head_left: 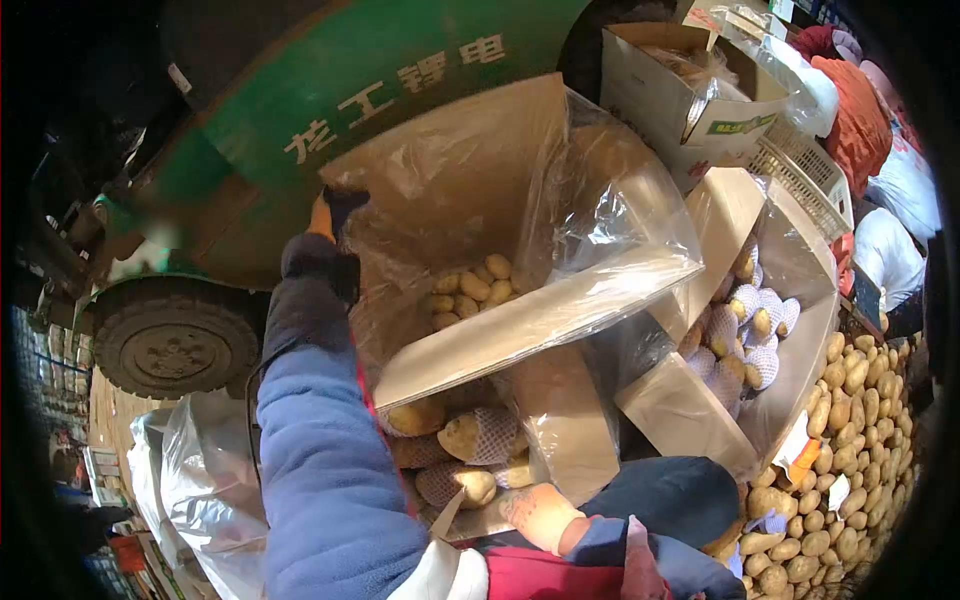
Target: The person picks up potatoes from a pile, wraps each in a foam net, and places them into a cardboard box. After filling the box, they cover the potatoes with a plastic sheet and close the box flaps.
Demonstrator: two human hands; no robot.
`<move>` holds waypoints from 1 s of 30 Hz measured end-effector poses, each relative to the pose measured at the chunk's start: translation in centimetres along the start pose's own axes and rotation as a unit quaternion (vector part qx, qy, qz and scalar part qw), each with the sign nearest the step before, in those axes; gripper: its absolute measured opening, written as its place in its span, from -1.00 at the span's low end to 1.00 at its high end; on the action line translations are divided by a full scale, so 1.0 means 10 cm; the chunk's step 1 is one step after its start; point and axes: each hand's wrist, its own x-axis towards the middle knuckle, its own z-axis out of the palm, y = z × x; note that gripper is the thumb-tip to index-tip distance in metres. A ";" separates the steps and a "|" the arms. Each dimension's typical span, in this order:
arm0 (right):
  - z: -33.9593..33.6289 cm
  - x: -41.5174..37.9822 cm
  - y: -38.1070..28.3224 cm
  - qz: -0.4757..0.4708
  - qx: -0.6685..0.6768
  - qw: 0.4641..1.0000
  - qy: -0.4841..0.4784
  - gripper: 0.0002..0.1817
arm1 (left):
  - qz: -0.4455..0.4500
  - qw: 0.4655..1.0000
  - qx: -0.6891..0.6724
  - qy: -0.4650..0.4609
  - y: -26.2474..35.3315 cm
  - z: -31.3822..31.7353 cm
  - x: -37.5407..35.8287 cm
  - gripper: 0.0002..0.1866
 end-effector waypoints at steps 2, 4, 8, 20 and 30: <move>0.00 -0.01 0.01 0.000 -0.015 1.000 0.011 -0.87 | 0.014 0.999 -0.026 -0.021 -0.30 -0.07 -0.06 -0.12; 0.04 0.01 0.02 -0.010 -0.003 1.000 0.010 -0.88 | -0.096 0.950 -0.298 -0.013 -0.84 -0.13 -0.05 -0.39; 0.06 -0.01 0.00 -0.008 -0.019 0.999 0.036 -0.88 | 0.175 0.984 -0.023 0.005 -0.04 0.36 -0.89 -0.72; 0.06 -0.04 -0.06 0.017 -0.061 0.994 0.091 -0.85 | 0.023 0.845 0.526 0.091 0.82 1.00 -1.42 -0.36; 0.06 -0.03 -0.05 0.032 -0.048 0.995 0.084 -0.81 | 0.004 0.884 0.466 0.044 0.57 1.14 -1.55 -0.43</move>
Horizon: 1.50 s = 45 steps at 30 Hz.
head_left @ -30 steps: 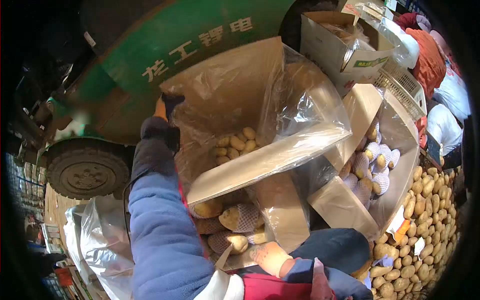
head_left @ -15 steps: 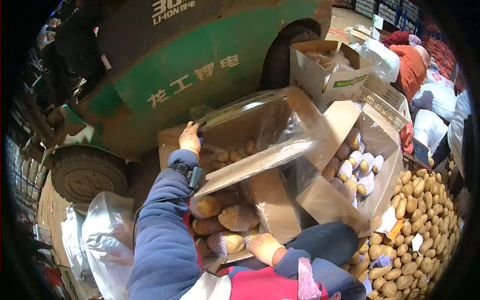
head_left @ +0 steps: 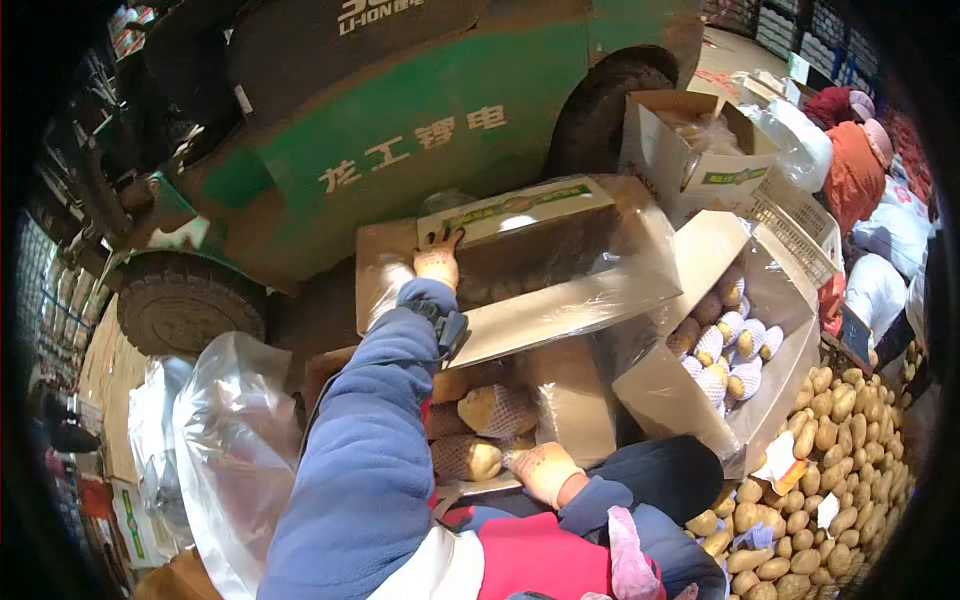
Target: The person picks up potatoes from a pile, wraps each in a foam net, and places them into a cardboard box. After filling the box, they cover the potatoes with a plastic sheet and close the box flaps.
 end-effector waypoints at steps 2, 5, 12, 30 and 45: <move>-0.07 0.00 -0.01 0.021 0.019 1.000 0.004 -0.80 | 0.008 1.000 0.005 0.028 -0.06 0.12 0.08 -0.40; 0.04 0.04 0.01 0.035 0.033 0.999 -0.004 -0.80 | 0.019 0.999 0.017 0.042 -0.07 0.14 0.06 -0.44; 0.07 0.02 0.06 -0.001 0.004 1.000 0.023 -0.83 | 0.038 0.997 0.051 0.046 0.03 -0.06 -0.06 -0.48; 0.10 -0.08 0.04 0.003 -0.038 0.999 0.039 -0.79 | 0.087 0.987 0.119 0.066 0.03 -0.14 -0.02 -0.49; -0.08 0.04 -0.01 0.025 -0.031 0.998 -0.049 -0.81 | 0.058 0.990 0.119 0.056 0.11 -0.11 -0.31 -0.46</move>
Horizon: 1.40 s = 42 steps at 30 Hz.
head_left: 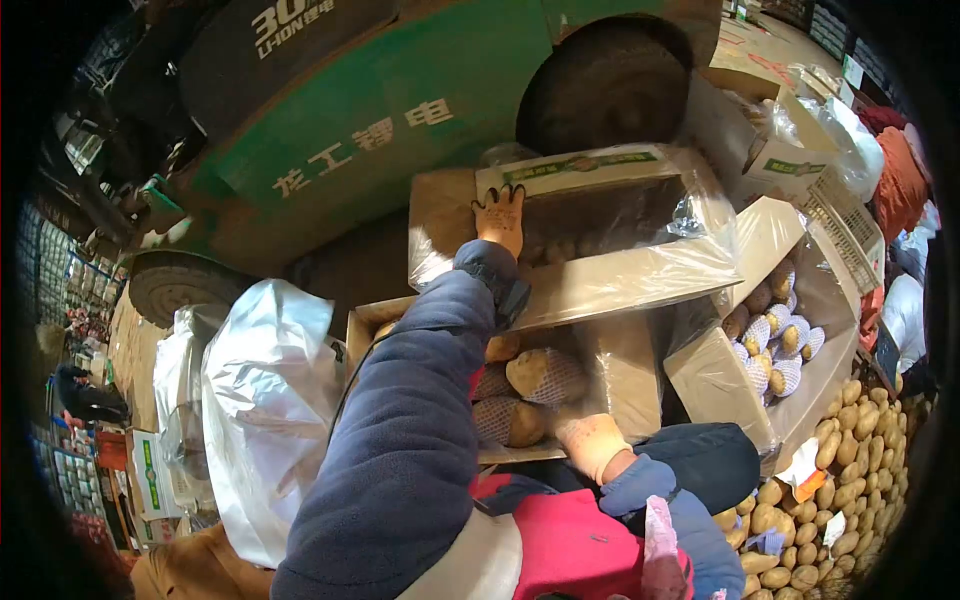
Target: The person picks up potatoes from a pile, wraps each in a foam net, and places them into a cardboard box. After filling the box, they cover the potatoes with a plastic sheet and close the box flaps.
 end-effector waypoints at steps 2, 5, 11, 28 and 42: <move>0.00 0.01 0.00 0.002 -0.005 1.000 -0.007 -0.81 | 0.011 1.000 -0.007 0.017 -0.01 0.05 -0.01 -0.44; 0.00 0.01 -0.01 0.012 -0.005 1.000 0.005 -0.81 | 0.005 0.997 0.004 0.072 0.01 0.14 -0.04 -0.45; 0.02 0.00 -0.01 -0.010 -0.035 0.999 0.007 -0.81 | 0.010 0.991 -0.015 0.130 0.04 0.18 -0.05 -0.45; -0.09 -0.06 -0.01 -0.025 -0.026 0.999 0.024 -0.80 | -0.021 0.998 -0.007 0.056 0.05 0.16 -0.09 -0.32; -0.02 -0.06 -0.01 -0.007 -0.010 0.999 0.040 -0.82 | 0.009 0.995 -0.020 0.099 0.05 0.19 -0.16 -0.44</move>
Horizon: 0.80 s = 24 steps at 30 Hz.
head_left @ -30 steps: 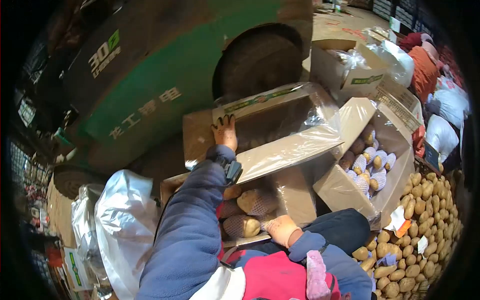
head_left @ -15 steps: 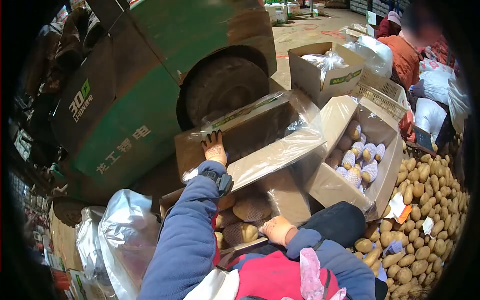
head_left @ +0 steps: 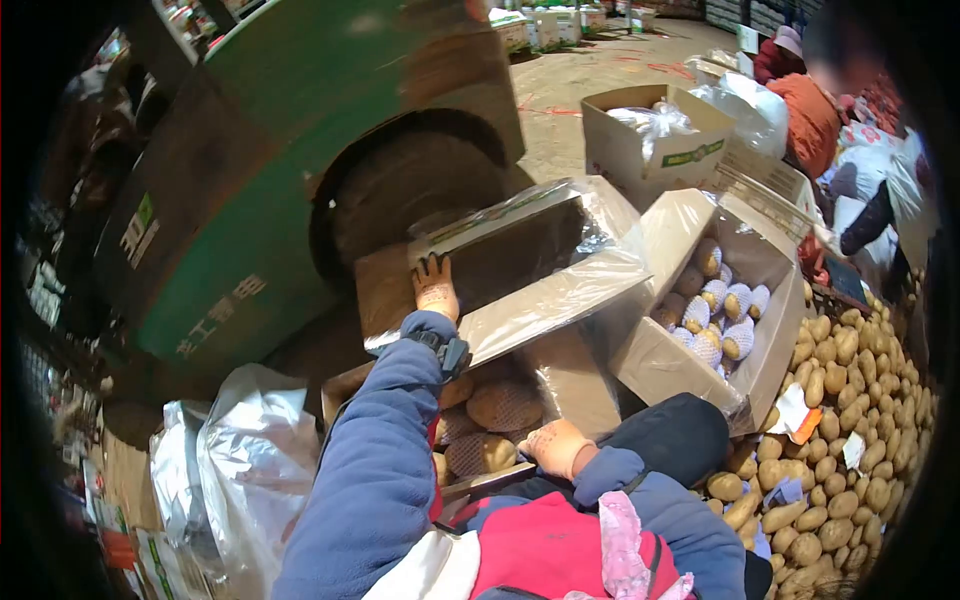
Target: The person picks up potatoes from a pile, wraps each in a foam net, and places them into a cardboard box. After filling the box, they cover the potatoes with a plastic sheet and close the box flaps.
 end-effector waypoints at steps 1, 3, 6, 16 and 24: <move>0.00 -0.01 0.01 -0.001 0.002 1.000 0.002 -0.82 | 0.004 1.000 0.018 0.006 -0.02 0.05 0.01 -0.45; 0.09 0.01 0.04 0.002 0.001 1.000 0.013 -0.81 | 0.000 0.999 0.032 -0.006 0.02 -0.01 0.01 -0.45; 0.02 -0.01 0.02 -0.005 0.005 1.000 0.011 -0.80 | -0.011 0.999 0.033 -0.015 0.04 -0.05 -0.02 -0.44; -0.32 -0.48 0.05 0.065 0.058 0.978 0.190 -0.65 | 0.110 0.879 -0.389 0.253 0.31 -0.73 0.04 -0.49; -1.32 -2.11 0.06 0.325 0.240 0.732 0.548 -0.57 | 0.376 0.670 -0.640 -0.021 1.86 -2.47 -0.82 -0.49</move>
